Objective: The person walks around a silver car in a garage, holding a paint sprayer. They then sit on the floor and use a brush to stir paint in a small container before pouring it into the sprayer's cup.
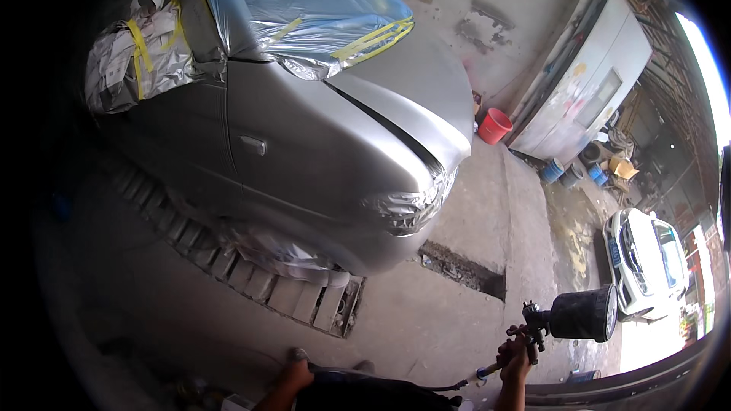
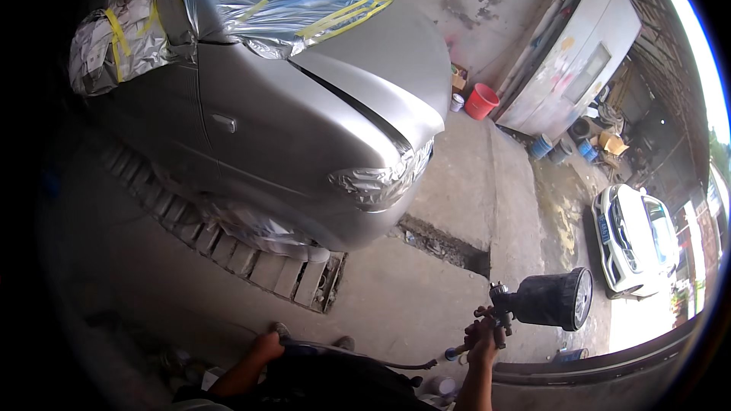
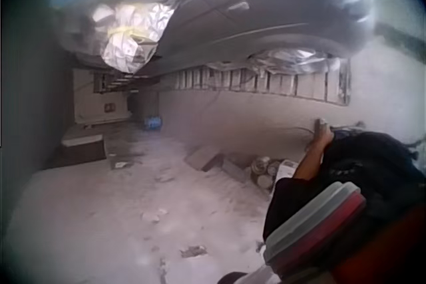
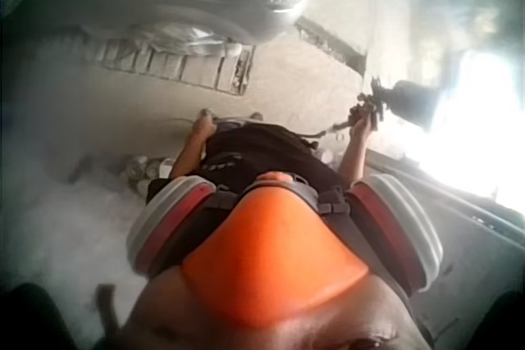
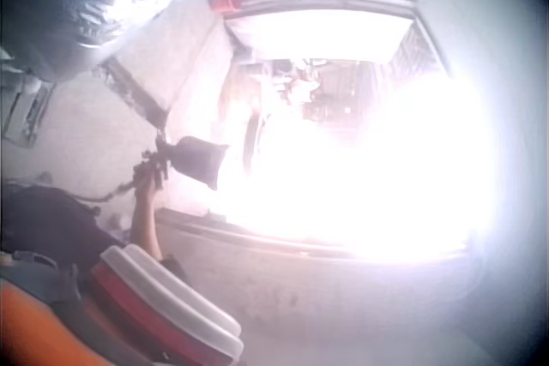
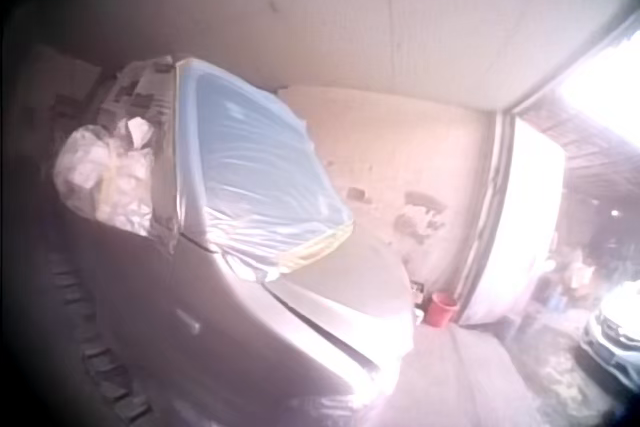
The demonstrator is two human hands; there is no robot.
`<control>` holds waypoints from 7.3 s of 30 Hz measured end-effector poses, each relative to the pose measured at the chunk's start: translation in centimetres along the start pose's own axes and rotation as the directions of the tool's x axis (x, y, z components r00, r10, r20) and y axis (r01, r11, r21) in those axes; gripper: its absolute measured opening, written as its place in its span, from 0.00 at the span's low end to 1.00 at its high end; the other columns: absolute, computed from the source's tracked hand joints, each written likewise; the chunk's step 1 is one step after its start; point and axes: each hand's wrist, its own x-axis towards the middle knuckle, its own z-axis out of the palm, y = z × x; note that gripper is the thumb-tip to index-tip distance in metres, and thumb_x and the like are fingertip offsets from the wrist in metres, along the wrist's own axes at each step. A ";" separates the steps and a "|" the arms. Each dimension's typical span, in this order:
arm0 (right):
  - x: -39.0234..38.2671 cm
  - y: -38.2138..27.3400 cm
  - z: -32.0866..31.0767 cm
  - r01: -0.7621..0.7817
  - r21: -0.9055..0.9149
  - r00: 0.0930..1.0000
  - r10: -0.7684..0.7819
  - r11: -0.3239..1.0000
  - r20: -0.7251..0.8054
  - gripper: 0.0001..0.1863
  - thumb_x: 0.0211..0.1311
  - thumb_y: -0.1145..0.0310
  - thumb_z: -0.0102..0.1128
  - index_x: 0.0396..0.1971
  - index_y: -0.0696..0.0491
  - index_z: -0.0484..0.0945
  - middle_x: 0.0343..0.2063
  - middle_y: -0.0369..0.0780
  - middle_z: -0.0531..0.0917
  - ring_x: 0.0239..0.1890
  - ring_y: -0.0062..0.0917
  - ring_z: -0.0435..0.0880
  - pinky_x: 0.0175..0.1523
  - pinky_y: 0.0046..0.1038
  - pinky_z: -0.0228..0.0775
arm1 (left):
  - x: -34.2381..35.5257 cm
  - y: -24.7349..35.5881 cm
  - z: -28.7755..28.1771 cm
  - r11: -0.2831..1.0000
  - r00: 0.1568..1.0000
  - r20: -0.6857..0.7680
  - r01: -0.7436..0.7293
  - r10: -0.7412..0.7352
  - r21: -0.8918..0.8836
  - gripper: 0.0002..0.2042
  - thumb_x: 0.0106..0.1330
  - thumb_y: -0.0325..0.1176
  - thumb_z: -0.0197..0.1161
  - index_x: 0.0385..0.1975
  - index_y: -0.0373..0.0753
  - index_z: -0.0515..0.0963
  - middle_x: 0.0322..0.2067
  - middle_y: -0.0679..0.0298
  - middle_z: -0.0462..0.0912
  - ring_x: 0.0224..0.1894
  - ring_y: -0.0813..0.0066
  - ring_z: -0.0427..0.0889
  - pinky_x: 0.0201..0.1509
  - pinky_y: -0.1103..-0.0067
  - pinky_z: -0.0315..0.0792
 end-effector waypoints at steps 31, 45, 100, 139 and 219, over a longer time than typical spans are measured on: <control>-18.5 -1.3 10.9 0.017 -0.082 0.999 -0.021 0.996 -0.042 0.19 0.64 0.60 0.59 0.52 0.47 0.71 0.30 0.34 0.78 0.18 0.17 0.74 0.15 0.19 0.60 | 3.0 -13.3 -4.1 0.978 0.979 -0.045 -0.196 0.200 0.068 0.18 0.50 0.42 0.63 0.41 0.44 0.81 0.43 0.55 0.83 0.48 0.56 0.81 0.53 0.66 0.74; -19.1 0.7 8.1 0.072 -0.106 0.993 -0.080 0.992 -0.081 0.20 0.63 0.61 0.59 0.53 0.49 0.71 0.38 0.36 0.79 0.20 0.19 0.76 0.18 0.18 0.62 | 1.7 -11.7 -5.6 0.962 0.966 0.114 -0.245 0.232 0.118 0.18 0.53 0.38 0.57 0.44 0.41 0.81 0.46 0.52 0.81 0.51 0.54 0.79 0.55 0.65 0.73; 16.5 3.5 -27.6 -0.004 0.101 0.996 0.013 0.995 -0.092 0.27 0.67 0.63 0.55 0.63 0.55 0.64 0.53 0.38 0.77 0.33 0.18 0.76 0.35 0.20 0.68 | 9.6 34.8 8.4 0.852 0.954 0.189 -0.295 0.234 0.433 0.12 0.55 0.33 0.56 0.37 0.38 0.82 0.40 0.48 0.81 0.46 0.48 0.79 0.49 0.62 0.73; 63.3 -3.8 -29.7 0.046 -0.307 0.670 0.199 0.951 0.715 0.14 0.64 0.63 0.52 0.45 0.55 0.75 0.31 0.39 0.82 0.31 0.20 0.75 0.38 0.25 0.67 | 8.5 64.0 25.2 0.965 0.966 -0.022 0.258 -0.257 0.038 0.13 0.60 0.36 0.52 0.40 0.41 0.81 0.43 0.52 0.82 0.49 0.52 0.79 0.53 0.62 0.72; 100.0 -2.6 -46.3 0.222 -0.365 -0.030 0.381 0.904 0.924 0.10 0.63 0.67 0.57 0.38 0.56 0.82 0.33 0.38 0.85 0.38 0.25 0.83 0.43 0.27 0.72 | 0.7 116.4 60.3 0.692 0.777 -0.089 0.496 -0.624 -0.524 0.17 0.54 0.44 0.60 0.40 0.44 0.81 0.40 0.52 0.83 0.46 0.52 0.81 0.50 0.63 0.73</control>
